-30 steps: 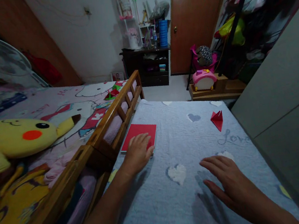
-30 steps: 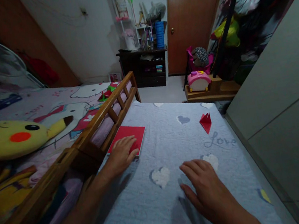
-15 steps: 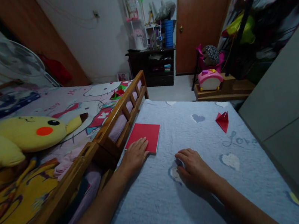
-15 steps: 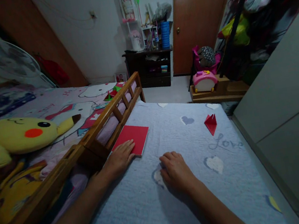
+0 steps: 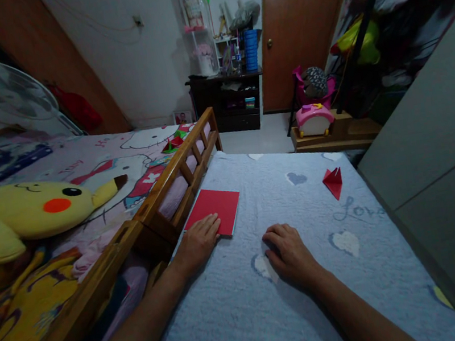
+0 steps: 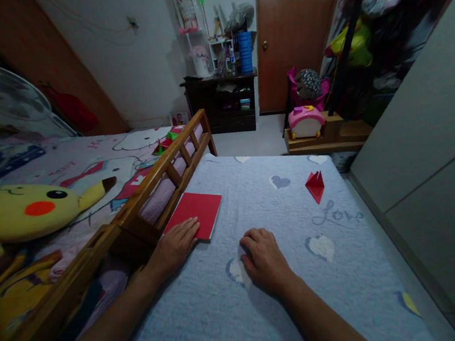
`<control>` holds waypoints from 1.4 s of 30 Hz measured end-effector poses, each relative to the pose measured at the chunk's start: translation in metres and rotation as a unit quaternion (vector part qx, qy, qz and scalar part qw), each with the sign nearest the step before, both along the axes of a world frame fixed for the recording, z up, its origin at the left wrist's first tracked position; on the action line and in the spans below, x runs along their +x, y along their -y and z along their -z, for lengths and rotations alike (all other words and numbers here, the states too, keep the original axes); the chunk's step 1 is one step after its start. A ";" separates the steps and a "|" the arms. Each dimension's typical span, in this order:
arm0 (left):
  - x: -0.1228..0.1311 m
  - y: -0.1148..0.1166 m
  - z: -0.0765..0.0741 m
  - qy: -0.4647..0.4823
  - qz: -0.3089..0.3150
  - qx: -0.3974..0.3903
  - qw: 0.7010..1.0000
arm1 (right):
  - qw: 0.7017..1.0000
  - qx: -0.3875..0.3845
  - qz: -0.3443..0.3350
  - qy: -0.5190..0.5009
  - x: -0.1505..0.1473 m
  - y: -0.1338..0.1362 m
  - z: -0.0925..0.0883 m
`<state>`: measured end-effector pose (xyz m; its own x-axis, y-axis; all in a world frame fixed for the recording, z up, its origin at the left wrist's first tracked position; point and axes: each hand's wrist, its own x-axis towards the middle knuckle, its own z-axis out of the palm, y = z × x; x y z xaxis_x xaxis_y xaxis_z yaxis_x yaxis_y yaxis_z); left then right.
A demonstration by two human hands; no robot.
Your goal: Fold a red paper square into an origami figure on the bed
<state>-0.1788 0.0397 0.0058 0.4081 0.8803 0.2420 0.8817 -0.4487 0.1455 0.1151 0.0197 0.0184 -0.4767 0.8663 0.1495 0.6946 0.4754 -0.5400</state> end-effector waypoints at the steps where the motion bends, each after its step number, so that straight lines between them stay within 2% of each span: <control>1: -0.001 0.000 0.001 0.005 0.002 0.004 1.000 | 1.000 0.000 0.001 -0.001 0.000 0.000 0.000; 8: -0.008 -0.004 0.006 -0.007 0.046 0.072 0.996 | 0.999 0.016 0.006 -0.027 0.000 0.001 0.006; 14: -0.005 -0.003 0.001 0.030 0.041 0.081 0.995 | 0.999 0.023 0.004 -0.031 0.000 0.001 0.008; 18: -0.001 -0.003 -0.012 0.076 0.003 0.035 0.996 | 0.999 0.029 0.010 -0.024 0.000 0.002 0.008; 21: -0.005 -0.012 -0.019 0.115 -0.098 0.020 0.988 | 1.000 0.022 0.011 -0.016 -0.001 0.001 0.006; 24: -0.017 -0.027 -0.017 0.128 -0.204 -0.027 0.970 | 1.000 -0.010 0.025 0.002 -0.007 -0.006 0.001; 26: -0.023 -0.038 -0.015 0.122 -0.234 -0.066 0.962 | 0.998 -0.036 0.047 0.000 -0.016 -0.014 -0.004; 28: -0.027 -0.046 -0.014 0.108 -0.257 -0.101 0.955 | 0.996 -0.066 0.034 -0.038 -0.031 -0.023 -0.009; 30: -0.028 -0.051 -0.014 0.093 -0.273 -0.121 0.950 | 0.994 -0.089 0.026 -0.064 -0.049 -0.031 -0.012; 35: -0.026 -0.054 -0.015 0.083 -0.274 -0.120 0.951 | 0.994 -0.083 0.019 -0.072 -0.087 -0.043 -0.011; 39: -0.024 -0.047 -0.012 0.071 -0.262 -0.116 0.955 | 0.994 -0.078 0.038 -0.068 -0.096 -0.042 -0.005; 42: -0.023 -0.040 -0.010 0.053 -0.252 -0.086 0.962 | 0.997 -0.033 0.045 -0.044 -0.094 -0.038 -0.003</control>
